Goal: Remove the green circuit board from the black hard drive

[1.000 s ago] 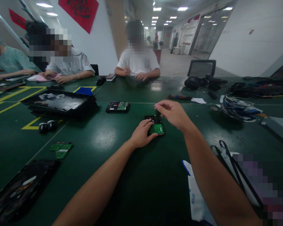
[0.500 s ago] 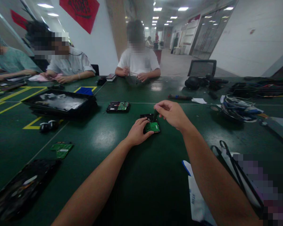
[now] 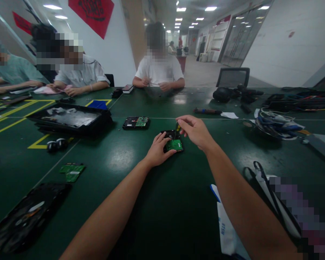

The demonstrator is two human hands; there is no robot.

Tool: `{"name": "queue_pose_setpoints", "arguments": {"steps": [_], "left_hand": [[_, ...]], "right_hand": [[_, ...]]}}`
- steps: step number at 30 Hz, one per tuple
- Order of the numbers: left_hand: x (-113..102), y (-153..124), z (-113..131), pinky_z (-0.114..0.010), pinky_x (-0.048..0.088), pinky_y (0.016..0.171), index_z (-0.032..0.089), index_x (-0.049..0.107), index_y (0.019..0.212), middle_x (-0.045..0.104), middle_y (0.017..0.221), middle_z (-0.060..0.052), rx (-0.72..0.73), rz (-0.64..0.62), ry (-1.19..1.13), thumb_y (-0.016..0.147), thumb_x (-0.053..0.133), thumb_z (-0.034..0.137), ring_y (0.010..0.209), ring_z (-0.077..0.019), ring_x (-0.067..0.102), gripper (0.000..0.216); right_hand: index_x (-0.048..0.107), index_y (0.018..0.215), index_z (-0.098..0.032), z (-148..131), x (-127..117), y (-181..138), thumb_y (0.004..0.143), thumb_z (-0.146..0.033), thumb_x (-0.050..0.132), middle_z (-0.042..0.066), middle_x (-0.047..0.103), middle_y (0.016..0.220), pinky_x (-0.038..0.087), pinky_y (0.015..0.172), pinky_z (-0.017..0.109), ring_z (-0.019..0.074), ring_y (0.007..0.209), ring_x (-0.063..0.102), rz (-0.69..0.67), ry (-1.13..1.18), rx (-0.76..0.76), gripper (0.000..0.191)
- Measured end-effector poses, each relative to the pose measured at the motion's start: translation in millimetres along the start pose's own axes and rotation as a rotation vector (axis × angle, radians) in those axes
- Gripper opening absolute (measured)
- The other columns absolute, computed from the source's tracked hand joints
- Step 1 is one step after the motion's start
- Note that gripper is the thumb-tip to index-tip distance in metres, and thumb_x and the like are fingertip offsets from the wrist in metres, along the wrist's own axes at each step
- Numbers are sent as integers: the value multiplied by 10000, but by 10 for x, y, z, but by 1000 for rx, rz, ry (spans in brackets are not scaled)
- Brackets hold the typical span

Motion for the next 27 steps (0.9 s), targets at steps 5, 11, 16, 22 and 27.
{"name": "queue_pose_setpoints", "arguments": {"steps": [5,11,16,22,27], "left_hand": [[-22,-6,50,-629,222,1243,223,569,1433,325,1667,-191,-77,-50,24,903,663,614,1585,-409,182,665],[-59,1,105,-574,284,1234,197,548,1458,279,1680,-220,-93,-84,-10,915,653,595,1560,-419,259,681],[-28,-13,109,-570,329,1212,215,550,1464,237,1697,-215,-111,-80,-17,906,662,604,1544,-423,302,690],[7,-25,164,-558,352,1204,231,536,1481,218,1706,-204,-67,-108,-32,901,655,636,1555,-413,278,717],[10,-21,174,-563,349,1205,230,544,1470,222,1705,-204,-75,-116,-32,897,661,637,1560,-415,263,713]], "right_hand": [[631,962,-210,3,34,-8,896,-412,695,61,729,926,448,480,271,132,612,641,34,57,71,222],[663,1016,-227,-12,61,0,935,-435,640,35,711,851,512,571,293,141,639,658,-16,91,34,225],[700,1024,-216,-41,23,-6,958,-399,568,41,697,815,510,595,297,150,661,659,-55,55,81,235],[707,949,-210,-75,-61,-40,922,-438,631,30,683,740,442,545,280,142,620,609,-66,-108,50,242],[696,967,-210,-100,-76,-41,917,-410,628,59,732,932,421,507,272,127,628,614,-75,-42,56,217]]}}
Point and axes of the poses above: each hand's wrist, its own y-axis towards the middle knuckle, its own x-axis out of the palm, z = x × y, the point moved 1 cm from there along y, towards the middle knuckle
